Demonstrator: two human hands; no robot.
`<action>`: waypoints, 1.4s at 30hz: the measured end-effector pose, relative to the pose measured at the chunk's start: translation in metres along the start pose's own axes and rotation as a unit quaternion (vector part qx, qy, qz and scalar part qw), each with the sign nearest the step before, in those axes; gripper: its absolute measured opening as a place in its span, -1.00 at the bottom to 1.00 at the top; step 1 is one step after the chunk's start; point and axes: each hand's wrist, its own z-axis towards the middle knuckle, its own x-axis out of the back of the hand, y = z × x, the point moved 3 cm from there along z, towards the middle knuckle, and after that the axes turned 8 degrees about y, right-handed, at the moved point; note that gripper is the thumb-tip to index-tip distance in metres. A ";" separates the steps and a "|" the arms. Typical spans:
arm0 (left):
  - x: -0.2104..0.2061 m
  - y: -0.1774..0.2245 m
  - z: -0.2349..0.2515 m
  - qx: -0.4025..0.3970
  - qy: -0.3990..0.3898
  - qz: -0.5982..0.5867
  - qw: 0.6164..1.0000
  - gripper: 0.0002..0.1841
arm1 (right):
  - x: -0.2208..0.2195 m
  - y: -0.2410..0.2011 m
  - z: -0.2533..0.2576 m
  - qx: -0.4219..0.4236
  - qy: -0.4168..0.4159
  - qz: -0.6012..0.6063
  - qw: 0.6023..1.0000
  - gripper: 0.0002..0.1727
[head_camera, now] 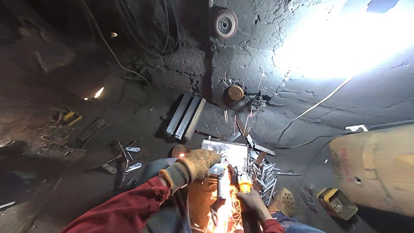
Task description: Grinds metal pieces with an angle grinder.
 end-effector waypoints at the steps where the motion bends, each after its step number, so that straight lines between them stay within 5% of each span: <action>1: -0.002 -0.002 0.000 -0.001 0.002 0.001 1.000 -0.44 | 0.000 0.000 0.000 -0.001 0.000 -0.005 1.000 -0.17; 42: -0.002 0.018 0.000 -0.013 0.005 0.006 1.000 -0.42 | 0.000 -0.011 -0.001 0.012 0.032 0.000 0.999 -0.13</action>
